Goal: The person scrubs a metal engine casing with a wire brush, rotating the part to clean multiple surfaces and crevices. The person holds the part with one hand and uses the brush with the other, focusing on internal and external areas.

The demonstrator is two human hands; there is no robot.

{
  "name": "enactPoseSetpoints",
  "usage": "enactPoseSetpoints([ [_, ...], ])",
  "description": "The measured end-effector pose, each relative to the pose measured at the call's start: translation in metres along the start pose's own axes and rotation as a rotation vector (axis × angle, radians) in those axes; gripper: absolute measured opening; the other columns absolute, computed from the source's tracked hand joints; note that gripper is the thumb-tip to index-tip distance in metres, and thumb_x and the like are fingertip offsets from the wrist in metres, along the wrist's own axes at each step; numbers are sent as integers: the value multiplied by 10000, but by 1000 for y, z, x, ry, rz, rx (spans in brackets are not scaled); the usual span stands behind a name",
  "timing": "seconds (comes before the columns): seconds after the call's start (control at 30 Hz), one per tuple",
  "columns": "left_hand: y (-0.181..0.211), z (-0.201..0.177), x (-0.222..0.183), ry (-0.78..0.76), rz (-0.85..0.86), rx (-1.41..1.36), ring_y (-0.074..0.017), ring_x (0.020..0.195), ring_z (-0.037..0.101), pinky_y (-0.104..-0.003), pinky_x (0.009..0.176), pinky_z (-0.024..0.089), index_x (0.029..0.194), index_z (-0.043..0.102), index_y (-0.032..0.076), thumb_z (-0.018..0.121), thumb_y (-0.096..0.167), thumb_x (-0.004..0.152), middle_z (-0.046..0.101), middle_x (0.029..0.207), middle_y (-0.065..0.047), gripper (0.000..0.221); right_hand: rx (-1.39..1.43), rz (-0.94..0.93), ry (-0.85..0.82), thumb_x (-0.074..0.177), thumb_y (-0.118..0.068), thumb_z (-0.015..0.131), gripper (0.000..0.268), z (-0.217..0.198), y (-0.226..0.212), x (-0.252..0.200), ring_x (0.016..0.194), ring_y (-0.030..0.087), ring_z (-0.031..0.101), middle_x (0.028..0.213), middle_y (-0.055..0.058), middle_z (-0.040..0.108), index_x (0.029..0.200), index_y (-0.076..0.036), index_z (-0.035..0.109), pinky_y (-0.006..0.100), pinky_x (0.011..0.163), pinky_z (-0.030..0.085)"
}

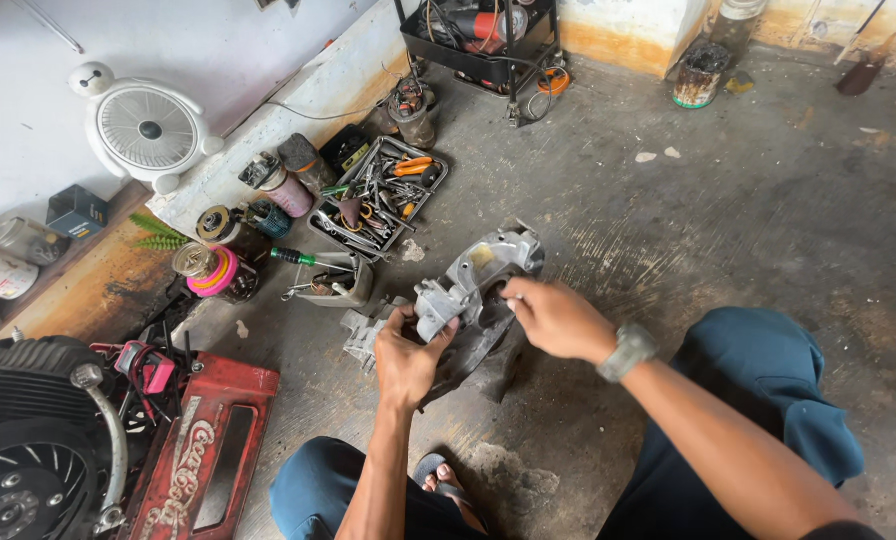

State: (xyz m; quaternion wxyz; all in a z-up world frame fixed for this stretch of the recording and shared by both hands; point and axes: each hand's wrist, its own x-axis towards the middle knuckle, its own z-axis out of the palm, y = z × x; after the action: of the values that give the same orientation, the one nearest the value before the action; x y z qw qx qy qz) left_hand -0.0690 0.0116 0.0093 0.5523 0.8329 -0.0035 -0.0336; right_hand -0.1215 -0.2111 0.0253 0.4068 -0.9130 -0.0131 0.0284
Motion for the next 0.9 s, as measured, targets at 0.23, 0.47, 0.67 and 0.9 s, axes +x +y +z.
enactPoseSetpoints([
  [0.23, 17, -3, -9, -5, -16, 180, -324, 960, 751, -399, 811, 580, 1043, 748, 105, 964, 302, 591, 767, 923, -147, 539, -747, -263, 236, 921, -56, 536, 269, 42, 32, -2, 471, 202, 597, 1180, 176, 645, 1132, -141, 680, 328, 432, 442],
  [0.47, 6, -1, -2, 48, -44, -34, -227, 847, 684, -340, 754, 544, 996, 741, 69, 928, 273, 660, 729, 849, -117, 435, 66, -106, 204, 942, -26, 546, 217, 40, 25, 14, 525, 245, 666, 801, 138, 715, 1046, -2, 735, 327, 496, 523],
  [0.67, 11, 4, -8, 60, -51, -171, -175, 779, 606, -291, 683, 504, 945, 733, 39, 917, 229, 706, 679, 771, -76, 357, -451, -303, 313, 934, -106, 525, 198, 38, 27, 11, 582, 292, 683, 847, 54, 677, 992, -137, 712, 396, 522, 551],
  [0.9, 16, 9, -10, 70, -109, -212, -130, 746, 589, -254, 657, 462, 903, 732, 109, 869, 179, 730, 656, 755, -10, 232, 470, 46, 167, 939, -28, 575, 251, 8, 0, 6, 517, 170, 670, 713, 137, 705, 1102, 89, 726, 306, 534, 541],
])
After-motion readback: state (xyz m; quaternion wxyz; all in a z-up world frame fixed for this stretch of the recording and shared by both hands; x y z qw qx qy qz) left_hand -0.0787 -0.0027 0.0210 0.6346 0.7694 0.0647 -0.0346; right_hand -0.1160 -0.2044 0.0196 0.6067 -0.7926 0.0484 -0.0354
